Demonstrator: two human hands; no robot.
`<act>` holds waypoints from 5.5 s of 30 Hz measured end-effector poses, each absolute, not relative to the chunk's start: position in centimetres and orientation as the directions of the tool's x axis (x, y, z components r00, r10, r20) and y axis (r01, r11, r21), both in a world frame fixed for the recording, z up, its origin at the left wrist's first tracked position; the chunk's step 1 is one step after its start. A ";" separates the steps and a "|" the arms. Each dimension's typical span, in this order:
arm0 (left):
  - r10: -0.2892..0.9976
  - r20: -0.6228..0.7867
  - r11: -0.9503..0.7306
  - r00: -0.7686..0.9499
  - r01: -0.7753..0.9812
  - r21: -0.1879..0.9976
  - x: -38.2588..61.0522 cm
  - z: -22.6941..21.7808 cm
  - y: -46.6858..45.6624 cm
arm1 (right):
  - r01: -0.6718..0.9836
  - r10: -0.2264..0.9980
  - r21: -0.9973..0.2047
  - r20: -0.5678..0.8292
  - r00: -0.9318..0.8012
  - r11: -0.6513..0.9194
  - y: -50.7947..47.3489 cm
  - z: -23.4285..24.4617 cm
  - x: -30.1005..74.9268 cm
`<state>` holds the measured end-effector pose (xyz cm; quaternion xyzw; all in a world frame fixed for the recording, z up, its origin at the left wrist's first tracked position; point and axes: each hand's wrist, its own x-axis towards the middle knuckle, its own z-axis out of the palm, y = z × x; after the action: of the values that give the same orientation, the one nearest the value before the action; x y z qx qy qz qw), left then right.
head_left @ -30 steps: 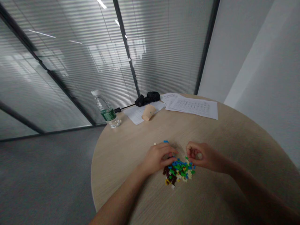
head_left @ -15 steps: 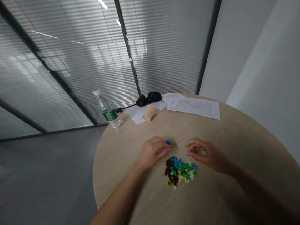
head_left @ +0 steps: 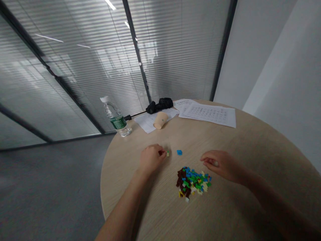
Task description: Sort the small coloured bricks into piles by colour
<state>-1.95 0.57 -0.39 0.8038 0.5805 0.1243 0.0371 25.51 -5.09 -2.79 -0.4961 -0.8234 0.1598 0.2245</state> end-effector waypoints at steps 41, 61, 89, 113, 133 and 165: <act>0.675 0.354 -0.737 0.648 0.615 0.281 0.7 -2.3 -0.1 | 0.819 0.827 -0.227 0.360 -0.432 0.527 -4.3 -5.0 23.8; 0.673 0.186 -0.734 0.716 0.616 0.286 0.6 -1.3 -0.6 | 0.720 0.800 -0.366 0.384 -0.461 0.590 -4.8 -3.7 23.6; 0.525 0.129 -0.827 0.841 0.468 0.312 1.0 -1.6 -1.0 | 0.609 0.758 -0.471 0.248 -0.603 0.639 -6.1 -2.4 22.0; 0.466 0.229 -0.839 0.854 0.345 0.422 2.1 -2.6 -1.5 | 0.635 0.803 -0.510 0.230 -0.549 0.580 -5.9 -2.5 22.3; 0.477 0.252 -0.826 0.842 0.331 0.455 2.3 -2.5 -1.5 | 0.602 0.781 -0.497 0.391 -0.487 0.625 -6.0 -2.8 21.9; 0.813 0.315 -0.558 0.490 0.811 0.178 0.6 -4.2 1.5 | 0.685 0.826 -0.463 0.360 -0.434 0.562 -5.3 -2.9 23.0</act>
<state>0.63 1.48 -4.22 0.8631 0.4703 0.1843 0.0030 22.97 -5.31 -2.90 -0.4511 -0.8376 0.1245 0.2819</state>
